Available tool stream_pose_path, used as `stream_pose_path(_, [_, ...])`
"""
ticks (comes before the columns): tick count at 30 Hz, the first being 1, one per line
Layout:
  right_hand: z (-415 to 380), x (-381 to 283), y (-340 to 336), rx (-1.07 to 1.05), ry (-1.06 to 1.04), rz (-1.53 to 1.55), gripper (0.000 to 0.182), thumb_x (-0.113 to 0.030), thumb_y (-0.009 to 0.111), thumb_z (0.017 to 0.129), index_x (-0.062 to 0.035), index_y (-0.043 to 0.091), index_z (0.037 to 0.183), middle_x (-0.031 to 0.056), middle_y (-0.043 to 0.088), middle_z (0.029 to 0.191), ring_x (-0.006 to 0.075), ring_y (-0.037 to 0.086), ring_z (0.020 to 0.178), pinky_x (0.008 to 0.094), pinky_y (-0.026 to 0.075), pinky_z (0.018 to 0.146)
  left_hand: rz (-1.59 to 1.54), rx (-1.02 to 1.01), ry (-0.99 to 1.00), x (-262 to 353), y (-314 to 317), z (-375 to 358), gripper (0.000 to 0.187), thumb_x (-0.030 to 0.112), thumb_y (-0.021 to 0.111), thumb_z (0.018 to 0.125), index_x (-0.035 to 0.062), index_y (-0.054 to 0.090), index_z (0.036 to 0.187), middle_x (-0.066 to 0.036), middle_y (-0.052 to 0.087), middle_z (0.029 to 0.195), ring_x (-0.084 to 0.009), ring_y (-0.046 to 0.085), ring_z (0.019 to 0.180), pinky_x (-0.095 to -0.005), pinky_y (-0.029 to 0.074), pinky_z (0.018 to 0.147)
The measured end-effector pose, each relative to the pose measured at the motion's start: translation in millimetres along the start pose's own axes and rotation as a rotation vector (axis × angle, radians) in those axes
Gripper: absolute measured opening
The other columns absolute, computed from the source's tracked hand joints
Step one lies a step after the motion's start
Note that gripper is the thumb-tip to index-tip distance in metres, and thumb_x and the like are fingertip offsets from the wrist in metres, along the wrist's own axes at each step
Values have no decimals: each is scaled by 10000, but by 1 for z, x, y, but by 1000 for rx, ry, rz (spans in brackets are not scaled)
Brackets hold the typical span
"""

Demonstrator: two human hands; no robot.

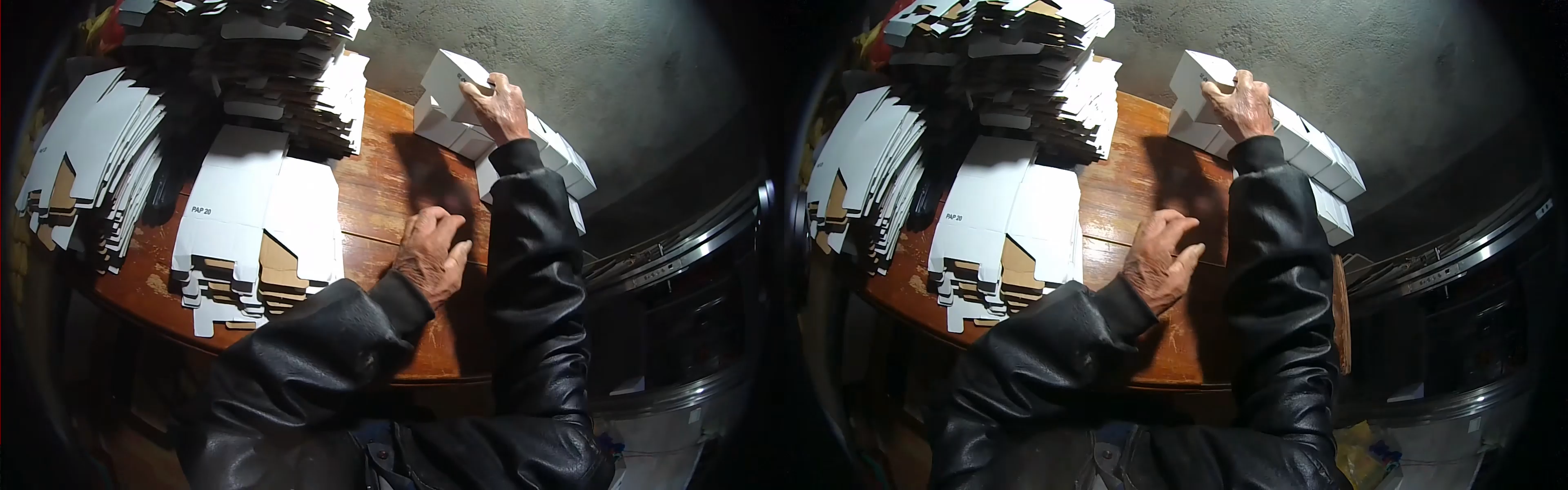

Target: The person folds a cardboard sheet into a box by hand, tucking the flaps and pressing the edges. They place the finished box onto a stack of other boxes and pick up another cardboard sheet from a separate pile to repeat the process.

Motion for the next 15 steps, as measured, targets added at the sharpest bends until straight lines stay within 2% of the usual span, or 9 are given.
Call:
stream_pose_path(2, [4, 8, 7, -8, 179, -121, 554, -553, 654, 838, -55, 682, 1078, 272, 626, 1071, 444, 636, 983, 476, 532, 848, 9, -23, 16, 5, 2, -1, 323, 111, 689, 824, -14, 624, 1114, -176, 560, 1101, -346, 548, 1037, -412, 449, 929])
stream_pose_path(5, [5, -1, 19, -26, 160, -182, 683, -589, 668, 795, 47, 642, 1044, 316, 629, 986, 468, 616, 972, 509, 509, 870, 21, -76, 18, 9, 7, -4, 313, 107, 686, 824, -15, 624, 1106, -171, 558, 1093, -344, 546, 1025, -416, 448, 921])
stream_pose_path(9, [-3, 1, 32, 7, 113, -387, 646, -627, 624, 842, -7, 686, 1012, 262, 646, 954, 416, 618, 940, 537, 471, 812, 6, -139, 9, 8, 13, -8, 306, 106, 672, 837, -20, 612, 1109, -182, 553, 1089, -347, 545, 1027, -430, 444, 924])
stream_pose_path(15, [-5, 4, 40, 23, 64, -419, 556, -587, 656, 840, -44, 727, 937, 209, 663, 899, 366, 643, 887, 501, 457, 735, -14, -199, 6, 9, 18, -10, 296, 104, 665, 843, -19, 608, 1106, -185, 556, 1082, -351, 549, 1020, -434, 445, 917])
Point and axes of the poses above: each hand's wrist, its own z-axis towards the middle knuckle, its own y-axis out of the palm, x = y × z, the point moved 10 cm from there along z, towards the middle knuckle
